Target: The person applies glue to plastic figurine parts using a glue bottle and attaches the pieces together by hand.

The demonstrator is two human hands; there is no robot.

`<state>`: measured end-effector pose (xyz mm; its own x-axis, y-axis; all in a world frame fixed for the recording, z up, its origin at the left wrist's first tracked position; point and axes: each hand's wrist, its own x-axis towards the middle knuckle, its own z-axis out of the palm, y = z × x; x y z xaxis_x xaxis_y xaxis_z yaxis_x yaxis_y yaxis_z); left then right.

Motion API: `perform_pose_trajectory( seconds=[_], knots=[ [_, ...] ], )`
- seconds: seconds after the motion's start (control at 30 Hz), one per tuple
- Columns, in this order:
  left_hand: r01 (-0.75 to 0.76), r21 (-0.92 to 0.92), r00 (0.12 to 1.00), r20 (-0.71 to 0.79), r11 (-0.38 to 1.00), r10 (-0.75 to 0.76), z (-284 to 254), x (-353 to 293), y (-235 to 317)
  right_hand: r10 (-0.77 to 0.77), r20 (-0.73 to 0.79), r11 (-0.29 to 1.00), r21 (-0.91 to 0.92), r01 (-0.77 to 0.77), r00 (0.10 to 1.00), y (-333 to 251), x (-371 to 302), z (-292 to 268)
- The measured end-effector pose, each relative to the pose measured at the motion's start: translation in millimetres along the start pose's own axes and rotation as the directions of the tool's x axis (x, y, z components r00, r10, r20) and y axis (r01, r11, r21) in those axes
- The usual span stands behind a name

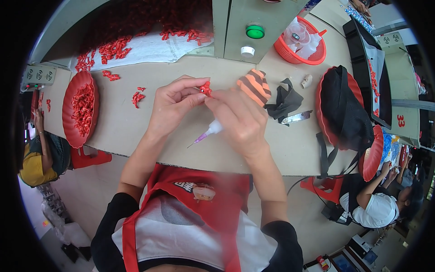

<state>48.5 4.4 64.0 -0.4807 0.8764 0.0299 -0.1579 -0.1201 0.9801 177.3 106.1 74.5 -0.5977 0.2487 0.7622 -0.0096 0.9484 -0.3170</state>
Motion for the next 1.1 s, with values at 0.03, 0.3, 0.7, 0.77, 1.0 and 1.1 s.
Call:
perform_pose_trajectory(
  seconds=[0.03,0.3,0.7,0.77,1.0,1.1],
  knots=[
    [-0.001,0.001,1.0,-0.001,1.0,0.001,0.1,-0.5,-1.5,-0.001,-0.001,1.0,0.001,0.001,1.0,-0.2,0.3,0.3],
    [-0.172,0.003,0.985,0.032,0.985,0.171,1.5,-1.1,-0.9,0.073,-0.179,0.987,0.155,-0.045,0.981,-0.8,-0.1,6.6],
    [-0.035,0.004,0.999,-0.021,0.999,0.035,2.2,-2.4,-1.4,0.358,-0.057,0.891,0.321,-0.323,0.932,-3.5,-5.7,9.8],
    [-0.014,-0.019,1.0,-0.017,1.0,0.014,1.5,-1.9,-0.5,0.385,-0.042,0.875,0.335,-0.35,0.922,-3.3,-5.9,9.9],
    [0.229,-0.203,0.973,0.078,0.952,-0.218,-10.6,1.7,3.7,0.501,0.093,0.738,0.473,-0.481,0.86,-0.3,-7.0,7.2],
    [0.25,-0.277,0.967,0.11,0.928,-0.228,-15.4,2.3,3.7,0.532,0.123,0.715,0.464,-0.522,0.838,-2.6,-5.5,5.1]
  ],
)
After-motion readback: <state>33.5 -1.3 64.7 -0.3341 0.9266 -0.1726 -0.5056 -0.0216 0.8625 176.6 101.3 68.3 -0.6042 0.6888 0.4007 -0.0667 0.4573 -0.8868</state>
